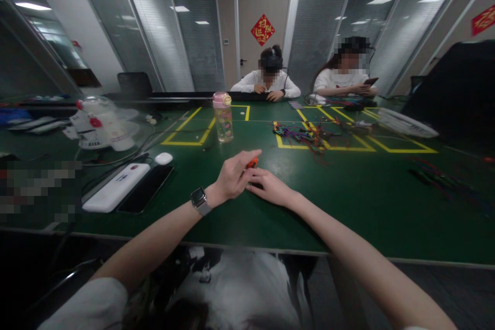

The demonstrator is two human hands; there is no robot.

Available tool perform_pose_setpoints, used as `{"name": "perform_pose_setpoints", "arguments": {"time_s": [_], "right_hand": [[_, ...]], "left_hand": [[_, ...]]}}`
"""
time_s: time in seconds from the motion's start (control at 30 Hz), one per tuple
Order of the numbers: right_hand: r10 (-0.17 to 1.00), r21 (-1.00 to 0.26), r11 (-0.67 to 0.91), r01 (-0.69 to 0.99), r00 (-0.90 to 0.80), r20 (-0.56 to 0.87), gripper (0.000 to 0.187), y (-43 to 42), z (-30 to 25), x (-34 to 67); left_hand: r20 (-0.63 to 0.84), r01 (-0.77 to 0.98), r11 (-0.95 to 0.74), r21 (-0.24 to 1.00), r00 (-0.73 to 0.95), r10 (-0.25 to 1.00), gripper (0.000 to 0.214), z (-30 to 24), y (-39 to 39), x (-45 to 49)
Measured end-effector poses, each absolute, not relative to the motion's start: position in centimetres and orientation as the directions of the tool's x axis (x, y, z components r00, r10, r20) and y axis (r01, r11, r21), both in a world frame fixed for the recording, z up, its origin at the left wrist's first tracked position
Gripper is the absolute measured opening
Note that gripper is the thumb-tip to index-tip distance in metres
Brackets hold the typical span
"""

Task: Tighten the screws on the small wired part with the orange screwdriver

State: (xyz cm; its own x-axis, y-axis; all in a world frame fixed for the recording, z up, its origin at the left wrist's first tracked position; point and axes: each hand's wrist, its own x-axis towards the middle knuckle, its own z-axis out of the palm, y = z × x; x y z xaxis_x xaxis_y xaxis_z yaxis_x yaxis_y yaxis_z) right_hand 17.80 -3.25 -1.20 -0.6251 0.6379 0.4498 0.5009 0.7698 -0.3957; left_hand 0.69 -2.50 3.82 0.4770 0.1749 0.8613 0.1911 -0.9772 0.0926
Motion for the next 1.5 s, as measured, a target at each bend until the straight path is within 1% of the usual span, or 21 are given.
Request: {"name": "perform_pose_setpoints", "arguments": {"time_s": [0.2, 0.37, 0.43, 0.57, 0.63, 0.83, 1.07, 1.27, 1.5], "right_hand": [[0.651, -0.359, 0.759, 0.543, -0.654, 0.386, 0.030, -3.30, -0.71, 17.88], [0.669, -0.351, 0.743, 0.570, -0.647, 0.366, 0.035, -3.19, -0.96, 18.05], [0.674, -0.355, 0.738, 0.574, -0.643, 0.363, 0.034, -3.20, -0.99, 18.08], [0.674, -0.357, 0.738, 0.572, -0.640, 0.369, 0.034, -3.27, -0.90, 18.04], [0.675, -0.355, 0.738, 0.574, -0.641, 0.366, 0.034, -3.26, -0.93, 18.04], [0.669, -0.348, 0.743, 0.572, -0.646, 0.367, 0.034, -3.05, -1.21, 18.08], [0.652, -0.350, 0.758, 0.550, -0.657, 0.377, 0.033, -3.24, -0.79, 17.95], [0.661, -0.354, 0.750, 0.558, -0.650, 0.374, 0.031, -3.30, -0.79, 17.93], [0.658, -0.369, 0.753, 0.545, -0.649, 0.383, 0.029, -3.52, -0.40, 17.81]], "left_hand": [[0.929, 0.239, -0.952, 0.190, 0.269, 0.253, 0.031, 4.54, -2.39, 0.27], [0.919, 0.275, -0.921, 0.275, 0.207, 0.336, 0.025, 4.80, -2.29, 0.48], [0.922, 0.289, -0.916, 0.278, 0.187, 0.339, 0.022, 4.82, -2.27, 0.52], [0.941, 0.324, -0.914, 0.243, 0.151, 0.304, 0.018, 4.55, -2.17, 0.51], [0.941, 0.318, -0.917, 0.240, 0.158, 0.301, 0.019, 4.33, -2.16, 0.51], [0.910, 0.247, -0.925, 0.289, 0.230, 0.346, 0.027, 3.99, -2.30, 0.56], [0.891, 0.250, -0.917, 0.312, 0.257, 0.374, 0.030, 3.92, -2.18, 0.63], [0.898, 0.280, -0.918, 0.282, 0.259, 0.355, 0.028, 4.05, -2.23, 0.65], [0.909, 0.278, -0.928, 0.249, 0.264, 0.323, 0.026, 4.20, -2.32, 0.63]]}}
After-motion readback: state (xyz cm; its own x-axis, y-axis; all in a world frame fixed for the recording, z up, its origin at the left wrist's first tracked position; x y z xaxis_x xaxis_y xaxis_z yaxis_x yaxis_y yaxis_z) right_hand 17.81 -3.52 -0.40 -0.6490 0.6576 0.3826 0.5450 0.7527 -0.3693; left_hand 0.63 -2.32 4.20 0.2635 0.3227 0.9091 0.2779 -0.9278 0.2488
